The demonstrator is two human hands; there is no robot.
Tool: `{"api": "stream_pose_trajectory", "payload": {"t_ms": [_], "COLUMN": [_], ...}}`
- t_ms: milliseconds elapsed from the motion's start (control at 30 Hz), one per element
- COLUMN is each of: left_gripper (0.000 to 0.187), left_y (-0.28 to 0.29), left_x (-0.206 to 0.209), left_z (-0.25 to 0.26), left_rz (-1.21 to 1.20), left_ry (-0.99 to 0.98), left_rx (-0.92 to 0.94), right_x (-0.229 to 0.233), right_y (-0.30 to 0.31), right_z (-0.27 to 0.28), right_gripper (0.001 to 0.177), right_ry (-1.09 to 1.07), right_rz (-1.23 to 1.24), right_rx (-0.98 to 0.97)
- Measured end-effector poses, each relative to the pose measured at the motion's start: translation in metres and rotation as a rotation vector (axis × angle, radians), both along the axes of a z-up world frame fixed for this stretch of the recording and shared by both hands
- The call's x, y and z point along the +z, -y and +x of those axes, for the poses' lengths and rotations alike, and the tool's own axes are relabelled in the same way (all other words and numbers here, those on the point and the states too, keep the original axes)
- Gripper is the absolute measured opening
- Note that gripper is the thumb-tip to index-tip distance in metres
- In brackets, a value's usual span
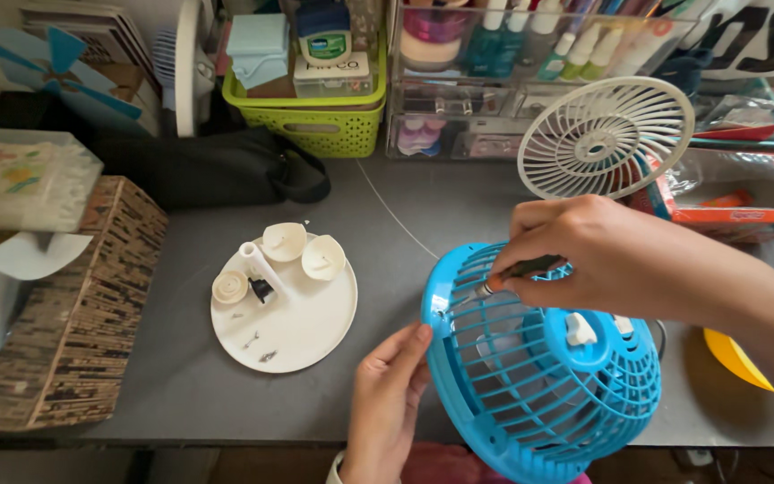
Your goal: The person assembles a small blue portable fan on a cluttered desk. They use a screwdriver to attach the front grille to the fan body, then secure the rear grille, and finally attach the fan blades to the motor hub.
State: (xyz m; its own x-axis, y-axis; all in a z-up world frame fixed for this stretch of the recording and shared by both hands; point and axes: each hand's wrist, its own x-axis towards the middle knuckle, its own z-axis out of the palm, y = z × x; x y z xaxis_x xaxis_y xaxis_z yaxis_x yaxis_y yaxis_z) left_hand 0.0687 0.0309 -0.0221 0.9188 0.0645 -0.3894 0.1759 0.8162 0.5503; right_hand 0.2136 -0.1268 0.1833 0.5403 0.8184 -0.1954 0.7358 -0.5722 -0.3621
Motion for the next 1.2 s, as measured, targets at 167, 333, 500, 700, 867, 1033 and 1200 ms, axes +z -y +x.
{"api": "stream_pose_trajectory", "payload": {"t_ms": [167,333,500,700,867,1033,1200], "left_gripper": [0.037,0.037,0.035,0.033,0.033,0.034,0.035], "left_y": [0.0,-0.002,-0.002,-0.003,-0.004,-0.004,-0.004], "left_x": [0.002,0.0,-0.001,-0.003,-0.001,0.005,0.004], "left_z": [0.002,0.0,0.0,-0.001,-0.001,-0.001,0.0], "left_rz": [0.035,0.033,0.019,0.021,0.021,0.021,0.021], "left_ry": [-0.007,0.001,-0.019,-0.005,-0.022,-0.022,-0.009], "left_rx": [0.005,0.006,0.007,0.009,-0.005,-0.007,-0.004], "right_x": [-0.008,-0.007,-0.01,-0.014,-0.004,0.013,0.005], "right_y": [-0.002,-0.001,-0.001,0.0,-0.01,-0.028,-0.02], "right_z": [0.002,0.0,-0.003,-0.007,-0.013,-0.02,-0.02], "right_gripper": [0.031,0.023,0.028,0.035,0.034,0.036,0.031], "right_ry": [0.01,0.004,-0.039,0.058,0.354,0.1,0.349], "right_rz": [-0.019,0.063,0.001,-0.006,-0.361,-0.8,-0.33], "right_rx": [-0.03,0.033,-0.046,-0.005,0.319,-0.062,0.284]}}
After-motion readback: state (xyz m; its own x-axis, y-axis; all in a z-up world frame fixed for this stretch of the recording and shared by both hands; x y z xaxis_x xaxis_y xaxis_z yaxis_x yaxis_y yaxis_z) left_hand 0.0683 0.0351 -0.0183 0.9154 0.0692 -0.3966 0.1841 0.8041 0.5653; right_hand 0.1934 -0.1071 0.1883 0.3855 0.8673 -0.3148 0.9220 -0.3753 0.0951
